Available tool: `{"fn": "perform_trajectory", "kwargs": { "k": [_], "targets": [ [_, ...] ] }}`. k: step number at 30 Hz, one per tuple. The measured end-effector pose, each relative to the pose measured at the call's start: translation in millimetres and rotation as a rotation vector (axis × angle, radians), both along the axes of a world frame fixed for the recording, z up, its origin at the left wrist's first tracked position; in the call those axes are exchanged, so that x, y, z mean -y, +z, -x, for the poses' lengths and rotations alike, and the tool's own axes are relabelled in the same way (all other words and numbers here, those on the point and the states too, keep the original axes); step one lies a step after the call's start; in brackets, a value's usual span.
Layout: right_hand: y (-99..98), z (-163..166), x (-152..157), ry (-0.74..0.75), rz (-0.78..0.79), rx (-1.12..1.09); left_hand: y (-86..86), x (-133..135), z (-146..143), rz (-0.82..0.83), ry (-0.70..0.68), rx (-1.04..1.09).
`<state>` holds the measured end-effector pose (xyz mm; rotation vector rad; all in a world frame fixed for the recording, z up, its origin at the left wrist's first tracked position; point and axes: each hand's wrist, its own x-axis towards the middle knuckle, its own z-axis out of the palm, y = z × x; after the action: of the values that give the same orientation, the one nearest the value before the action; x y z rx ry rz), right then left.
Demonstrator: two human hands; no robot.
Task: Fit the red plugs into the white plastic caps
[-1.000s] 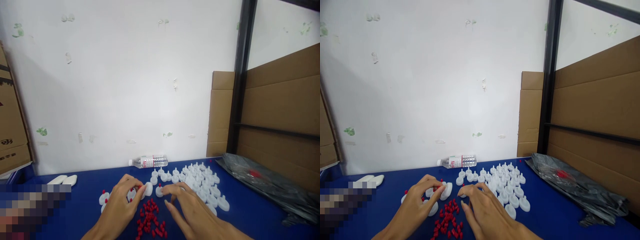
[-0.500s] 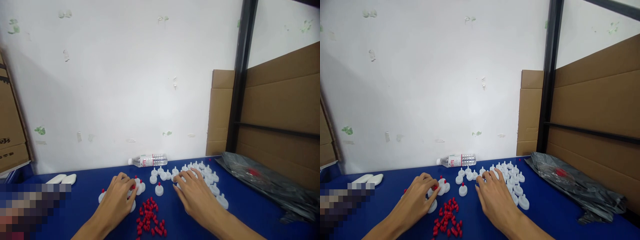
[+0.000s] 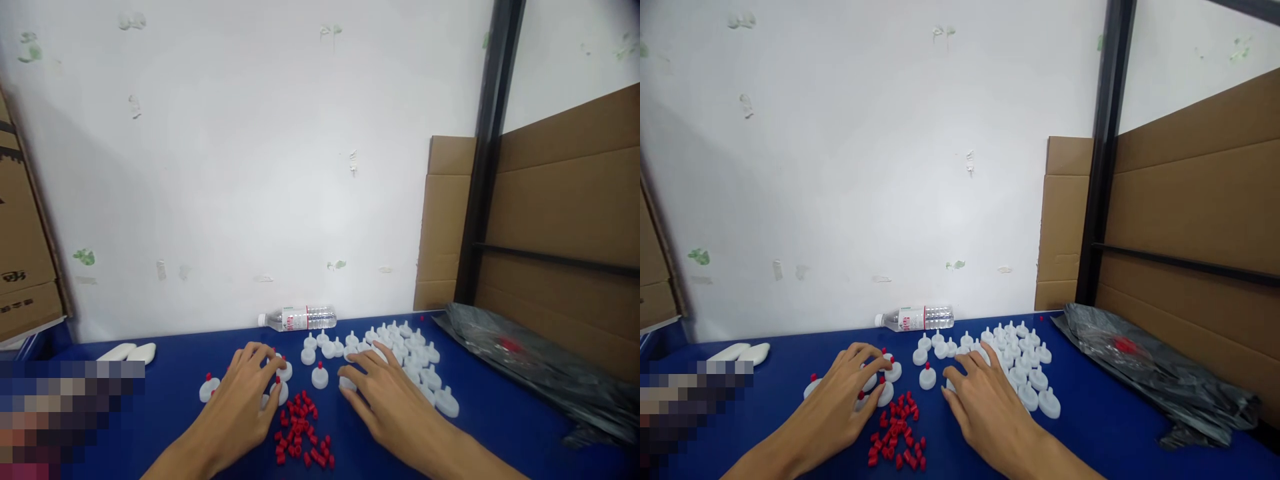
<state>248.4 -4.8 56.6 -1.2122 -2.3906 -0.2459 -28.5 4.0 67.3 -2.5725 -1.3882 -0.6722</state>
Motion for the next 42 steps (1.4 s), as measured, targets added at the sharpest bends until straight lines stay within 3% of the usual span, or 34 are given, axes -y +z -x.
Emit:
{"fn": "perform_trajectory", "kwargs": {
  "k": [6,10,12,19,26,35,42],
  "targets": [
    [-7.3,-0.6,-2.6,-0.014,0.077,0.109,24.1,13.4,1.6,0.114,-0.117,0.009],
    [-9.8,-0.9,-2.6,-0.016,0.067,0.115,38.7,32.7,0.1,0.408,-0.084,0.065],
    [-11.7,-1.5,-3.2,-0.013,0.051,0.115,39.7,40.8,-1.9,0.545,-0.056,0.049],
    [-3.5,2.1,1.6,0.063,0.053,0.006,33.4,49.6,-15.7,0.736,-0.032,0.029],
    [14.2,7.6,14.7,0.191,0.028,-0.108,32.3,43.8,-8.6,0.637,-0.090,0.099],
    [15.4,10.8,22.9,0.326,0.052,0.009,22.6,18.6,-19.8,0.565,-0.123,0.361],
    [11.5,9.9,21.6,0.417,0.023,0.061,1.1,17.6,-27.9,0.411,-0.276,0.621]
  ]
}}
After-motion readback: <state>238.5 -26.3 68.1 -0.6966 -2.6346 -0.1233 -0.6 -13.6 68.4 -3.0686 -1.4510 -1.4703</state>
